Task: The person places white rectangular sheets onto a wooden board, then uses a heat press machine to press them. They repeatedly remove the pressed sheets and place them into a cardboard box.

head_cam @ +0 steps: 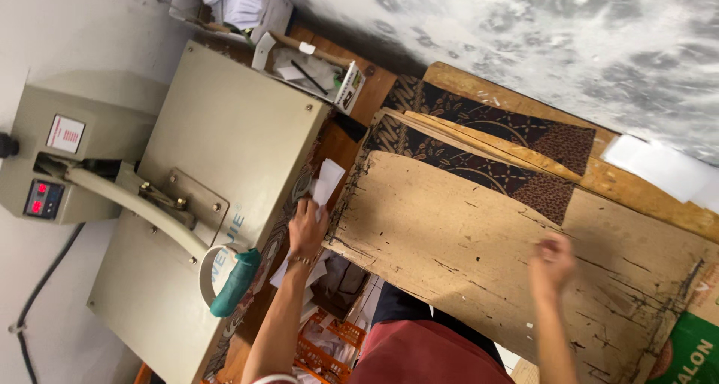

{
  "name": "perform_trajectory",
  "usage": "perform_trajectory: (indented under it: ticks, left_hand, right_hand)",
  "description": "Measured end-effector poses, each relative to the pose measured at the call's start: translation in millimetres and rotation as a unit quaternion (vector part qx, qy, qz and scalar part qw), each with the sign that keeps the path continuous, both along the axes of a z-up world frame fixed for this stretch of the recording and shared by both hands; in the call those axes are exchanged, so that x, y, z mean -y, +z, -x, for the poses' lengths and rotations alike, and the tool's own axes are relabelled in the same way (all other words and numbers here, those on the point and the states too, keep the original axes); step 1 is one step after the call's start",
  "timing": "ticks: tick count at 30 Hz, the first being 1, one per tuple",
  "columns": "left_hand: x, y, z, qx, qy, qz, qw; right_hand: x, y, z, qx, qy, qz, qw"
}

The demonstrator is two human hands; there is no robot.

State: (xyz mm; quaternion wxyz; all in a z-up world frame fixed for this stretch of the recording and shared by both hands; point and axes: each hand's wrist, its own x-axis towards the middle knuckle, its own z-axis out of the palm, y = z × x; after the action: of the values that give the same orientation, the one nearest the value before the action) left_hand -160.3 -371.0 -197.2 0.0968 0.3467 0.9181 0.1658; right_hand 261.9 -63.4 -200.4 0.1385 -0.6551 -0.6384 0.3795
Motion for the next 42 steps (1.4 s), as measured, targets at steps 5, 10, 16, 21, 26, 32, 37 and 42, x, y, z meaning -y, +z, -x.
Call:
perform_trajectory:
  ticks: [5,10,16,21,26,32,37,42]
  left_hand:
    - [-10.1,89.5,-43.7,-0.03,-0.014,-0.088,0.996]
    - [-63.5,162.8,-86.8,0.097,0.025,-0.196,0.976]
    - [-120.7,187.3,-54.6,0.148,0.096,-0.344,0.922]
    - [-147.2,156.4,-17.8,0.256,0.216,-0.43,0.838]
    - [-162.7,73.5,-21.8,0.379,0.259,-0.297,0.837]
    - [-189.9,-37.5,-21.9,0.456,0.244,-0.266,0.814]
    - [-217.4,-87.8,-4.4,0.346,0.203,-0.205,0.893]
    - [-227.1,-103.4,11.1,0.246,0.17,-0.141,0.944]
  right_hand:
    - [71.6,44.4,108.3,-0.079,0.141,0.183,0.97]
    - [145.5,84.8,185.8,-0.345,0.42,0.311,0.779]
    - [154.9,87.3,182.9,-0.288,0.48,0.419,0.715]
    - [79.7,52.4,98.1,-0.197,0.393,0.505,0.743]
    - [-13.8,31.8,14.5,-0.033,0.4,0.388,0.83]
    - [-85.3,16.4,-9.2,0.002,0.121,0.274,0.954]
    - [-98.9,-11.1,14.5,-0.118,0.002,0.199,0.973]
    - [-89.4,-40.3,35.0,-0.113,-0.062,0.213,0.968]
